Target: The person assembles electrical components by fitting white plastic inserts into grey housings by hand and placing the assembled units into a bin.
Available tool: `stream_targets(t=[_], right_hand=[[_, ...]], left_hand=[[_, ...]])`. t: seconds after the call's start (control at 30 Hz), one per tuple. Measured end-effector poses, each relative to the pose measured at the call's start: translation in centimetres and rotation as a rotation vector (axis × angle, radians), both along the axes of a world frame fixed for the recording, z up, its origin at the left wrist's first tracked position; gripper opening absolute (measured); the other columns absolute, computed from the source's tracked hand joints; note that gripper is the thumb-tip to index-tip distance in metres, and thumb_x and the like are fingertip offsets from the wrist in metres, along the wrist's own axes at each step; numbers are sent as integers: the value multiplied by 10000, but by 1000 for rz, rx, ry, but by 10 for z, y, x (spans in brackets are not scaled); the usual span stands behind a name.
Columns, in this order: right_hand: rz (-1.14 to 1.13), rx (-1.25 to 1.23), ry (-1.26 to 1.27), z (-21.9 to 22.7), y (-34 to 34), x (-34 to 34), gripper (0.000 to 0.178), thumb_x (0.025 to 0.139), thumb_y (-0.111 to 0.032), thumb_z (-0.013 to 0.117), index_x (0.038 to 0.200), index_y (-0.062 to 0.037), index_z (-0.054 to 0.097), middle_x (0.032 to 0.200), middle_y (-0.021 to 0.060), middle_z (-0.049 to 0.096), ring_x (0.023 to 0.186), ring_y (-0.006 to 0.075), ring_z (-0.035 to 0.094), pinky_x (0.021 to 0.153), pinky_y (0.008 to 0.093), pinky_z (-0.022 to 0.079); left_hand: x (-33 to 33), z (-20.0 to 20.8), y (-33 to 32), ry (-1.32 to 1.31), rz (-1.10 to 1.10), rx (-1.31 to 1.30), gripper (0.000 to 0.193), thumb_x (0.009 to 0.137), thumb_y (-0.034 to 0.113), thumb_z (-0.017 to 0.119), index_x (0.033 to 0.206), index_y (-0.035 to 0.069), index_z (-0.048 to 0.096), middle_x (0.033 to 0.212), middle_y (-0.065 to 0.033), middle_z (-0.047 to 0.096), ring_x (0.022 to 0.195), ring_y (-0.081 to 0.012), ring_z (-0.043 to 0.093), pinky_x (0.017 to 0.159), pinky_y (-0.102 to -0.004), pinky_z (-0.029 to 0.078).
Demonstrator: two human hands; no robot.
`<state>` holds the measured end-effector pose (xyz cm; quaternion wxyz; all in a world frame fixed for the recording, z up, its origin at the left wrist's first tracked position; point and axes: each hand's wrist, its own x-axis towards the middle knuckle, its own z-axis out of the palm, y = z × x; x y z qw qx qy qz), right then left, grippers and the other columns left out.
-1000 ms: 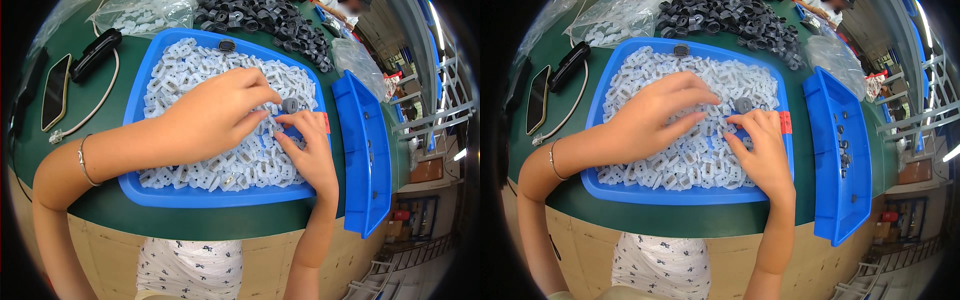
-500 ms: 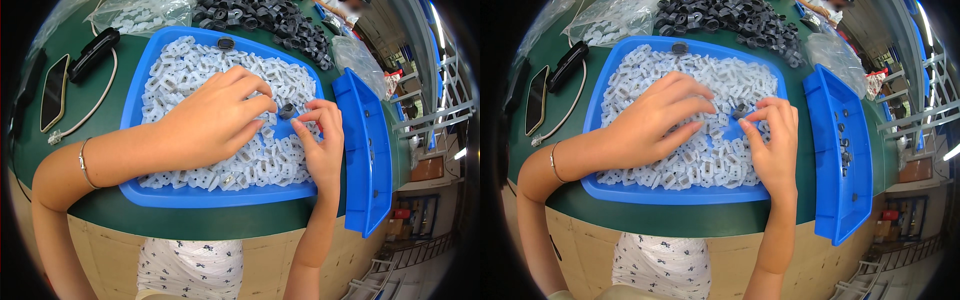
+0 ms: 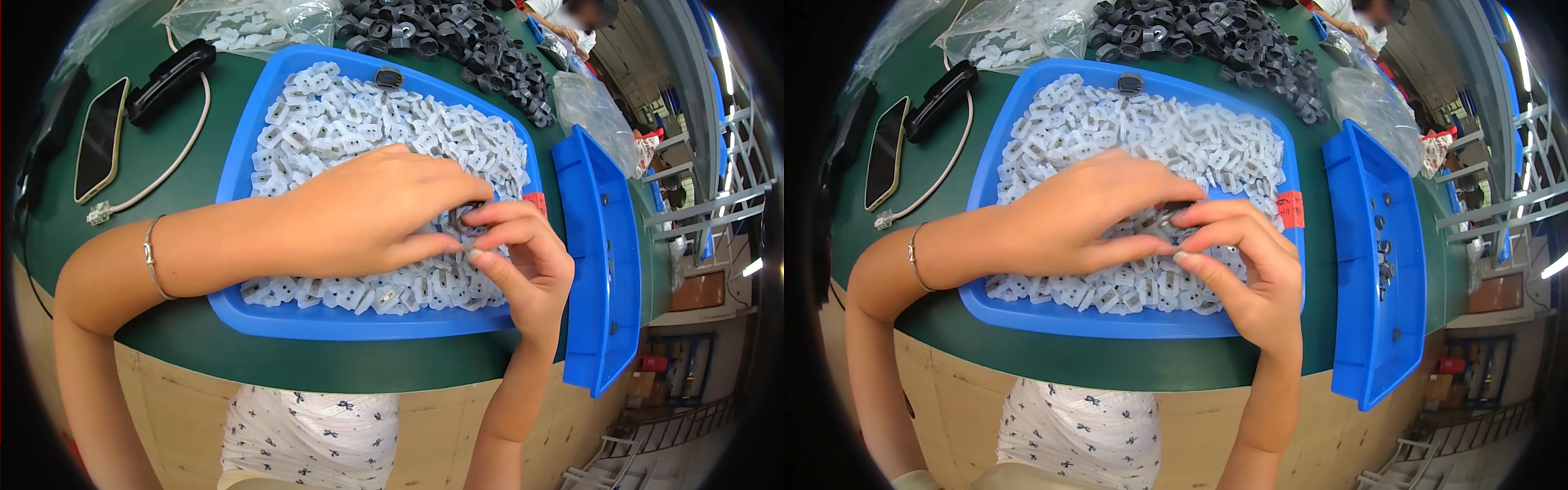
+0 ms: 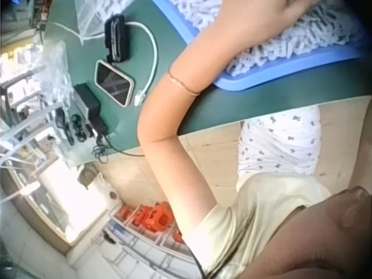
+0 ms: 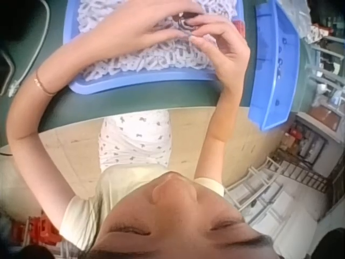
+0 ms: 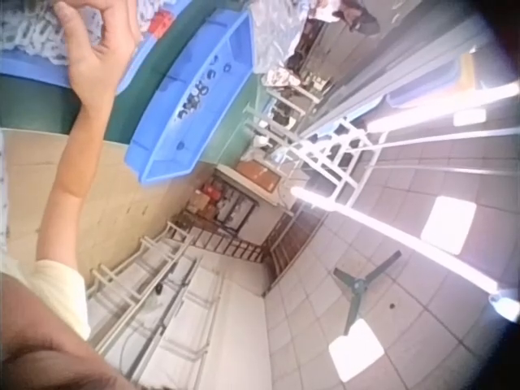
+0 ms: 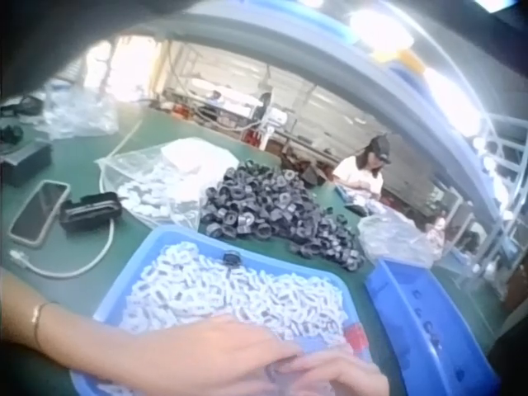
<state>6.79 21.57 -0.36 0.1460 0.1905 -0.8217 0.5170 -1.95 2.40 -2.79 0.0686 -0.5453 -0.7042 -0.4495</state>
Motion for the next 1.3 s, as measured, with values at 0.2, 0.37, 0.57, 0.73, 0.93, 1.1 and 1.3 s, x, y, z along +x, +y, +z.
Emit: stream_targets(t=[0.2,0.37,0.57,0.73,0.93,1.1,1.3], right_hand=[[81,-197,-144,2,2,6,121,776,56,646,888,30,610,986,173,633,876,192,609,709,274,504],[-132,-229,-10,-6,3,2,140,836,16,619,970,24,580,905,118,625,719,127,593,597,227,472],[-168,-330,-149,-5,-3,5,152,862,4,593,1011,32,578,896,87,602,696,114,576,620,231,476],[-162,-369,-185,0,-8,5,186,878,-1,574,1059,45,574,916,90,595,744,138,598,647,242,486],[-112,-292,-116,-4,-5,4,201,874,8,578,1070,52,563,923,90,603,800,156,622,668,244,488],[-256,-364,-172,-4,-9,7,237,816,43,643,1030,31,541,912,77,625,814,115,610,728,226,475],[-303,-281,-164,-3,-17,6,151,796,24,674,912,8,580,874,53,614,806,98,584,734,214,451]], left_hand=[[-1,6,-2,-181,-134,-16,340,754,52,671,1085,59,591,895,-101,607,817,-276,590,699,-356,474],[-4,3,0,-72,-70,55,375,698,-51,637,1058,43,599,908,-100,591,833,-265,586,697,-337,474],[-2,3,-1,-126,-51,67,360,716,-27,656,1066,34,599,930,-98,599,825,-247,583,706,-332,476],[-3,0,0,-135,-64,99,355,730,7,682,1075,29,600,948,-95,609,830,-234,588,703,-327,480],[-4,-2,2,-88,-37,70,346,735,20,691,1069,28,600,944,-93,609,825,-241,589,692,-317,485],[-1,5,-1,-147,6,8,357,737,11,689,1080,45,597,962,-63,598,818,-198,591,644,-293,486],[-3,0,1,-73,-4,38,395,728,2,691,1104,50,580,942,-63,587,759,-180,585,625,-292,492]])
